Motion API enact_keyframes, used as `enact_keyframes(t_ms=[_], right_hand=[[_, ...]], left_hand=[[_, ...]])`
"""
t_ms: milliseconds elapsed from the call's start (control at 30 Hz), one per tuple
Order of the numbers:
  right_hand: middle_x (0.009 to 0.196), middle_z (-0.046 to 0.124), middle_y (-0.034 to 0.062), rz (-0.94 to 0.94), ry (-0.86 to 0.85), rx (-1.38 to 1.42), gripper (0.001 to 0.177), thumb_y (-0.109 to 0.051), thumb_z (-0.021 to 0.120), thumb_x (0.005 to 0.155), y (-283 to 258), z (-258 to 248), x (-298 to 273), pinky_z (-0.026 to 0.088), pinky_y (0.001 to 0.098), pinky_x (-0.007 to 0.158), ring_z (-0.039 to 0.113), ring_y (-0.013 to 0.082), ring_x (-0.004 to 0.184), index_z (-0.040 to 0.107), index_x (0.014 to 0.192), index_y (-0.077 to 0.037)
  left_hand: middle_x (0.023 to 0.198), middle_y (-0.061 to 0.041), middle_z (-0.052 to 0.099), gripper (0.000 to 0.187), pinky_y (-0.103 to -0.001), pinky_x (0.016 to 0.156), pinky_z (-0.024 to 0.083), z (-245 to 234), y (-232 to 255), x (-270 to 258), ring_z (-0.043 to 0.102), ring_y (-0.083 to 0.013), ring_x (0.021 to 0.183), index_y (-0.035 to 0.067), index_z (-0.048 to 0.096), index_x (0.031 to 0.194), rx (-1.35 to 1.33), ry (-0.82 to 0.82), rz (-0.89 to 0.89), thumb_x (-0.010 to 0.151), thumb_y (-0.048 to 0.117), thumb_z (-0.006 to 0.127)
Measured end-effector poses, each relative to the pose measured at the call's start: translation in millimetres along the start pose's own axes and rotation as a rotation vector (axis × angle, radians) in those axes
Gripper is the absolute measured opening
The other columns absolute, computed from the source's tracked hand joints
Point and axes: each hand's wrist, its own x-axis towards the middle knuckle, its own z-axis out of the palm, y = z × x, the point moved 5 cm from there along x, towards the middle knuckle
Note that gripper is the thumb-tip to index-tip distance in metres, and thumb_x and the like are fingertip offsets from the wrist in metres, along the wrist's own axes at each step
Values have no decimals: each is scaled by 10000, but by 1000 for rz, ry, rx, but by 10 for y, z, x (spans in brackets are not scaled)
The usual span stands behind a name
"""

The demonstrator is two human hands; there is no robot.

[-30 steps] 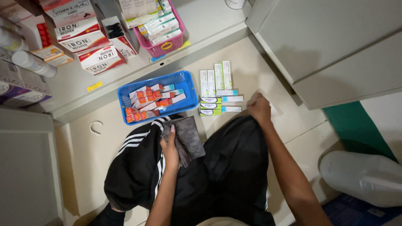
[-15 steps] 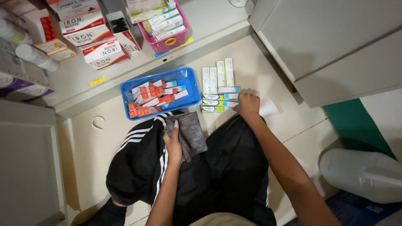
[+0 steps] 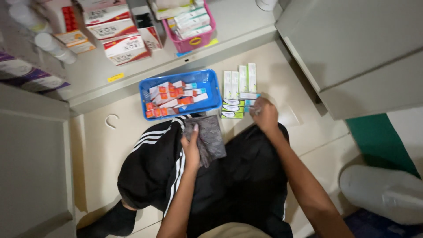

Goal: The person sits on the floor and wipes small medicine boxes with a cloth, then places them on the floor. They repeatedly pick up boxes from a blue basket, wipe them, and set them down in a row.

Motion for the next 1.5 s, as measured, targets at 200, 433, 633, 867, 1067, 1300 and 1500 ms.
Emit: enact_keyframes(t_ms=[200,433,633,867,1067,1300,1500], right_hand=[[818,639,87,-424,31,237,123,-148,777,834,-1809,-81,85,579,423,741,702,358,827,717,934,-109],[910,738,117,-630,-182,-264,308,-216,830,661,-1981,1050,852,574,489,838,713,339,933,776,952,-130],[1079,742,164,-473,-414,-350,372,-14,678,749,-1598,1663,1126,622,466,851,743,399,1013,752,1109,-68],[1088,763,190,-274,-541,-249,301,-133,673,800,-1530,1896,1253,606,496,918,717,423,1098,775,1075,-67],[1111,770,148,-189,-570,-269,406,-303,806,702,-1612,1809,1129,601,512,919,718,403,1104,784,1072,-139],[1166,717,153,-192,-412,-318,376,-191,758,767,-1519,1576,1006,592,543,911,719,403,1092,744,1128,-86],[851,705,296,-213,-189,405,302,-13,824,757,-1805,-398,148,585,549,766,713,505,920,716,1027,66]], left_hand=[[1240,-167,578,687,-466,1039,437,-81,-309,104,572,-291,1136,51,554,1343,-61,-31,-46,773,276,864],[1236,-180,537,663,-473,1032,416,-235,-515,184,537,-322,1143,49,540,1337,-118,-31,-55,784,266,833],[1111,-97,614,502,-383,952,488,-140,-207,78,578,-213,1048,98,662,1206,-175,-57,-52,766,245,855],[1164,-141,592,599,-437,965,491,-171,-437,147,584,-265,1058,67,607,1276,-222,-19,-106,773,255,872],[1128,-140,613,559,-433,913,523,-192,-580,207,606,-265,1016,68,621,1257,-233,-25,-105,785,237,868],[1301,-188,570,711,-521,1033,451,-295,-919,551,572,-333,1177,96,517,1398,-241,-9,-154,832,377,843],[1532,-238,390,763,-498,1216,273,-151,283,-144,360,-334,1443,35,368,1532,-209,23,50,967,465,649]])
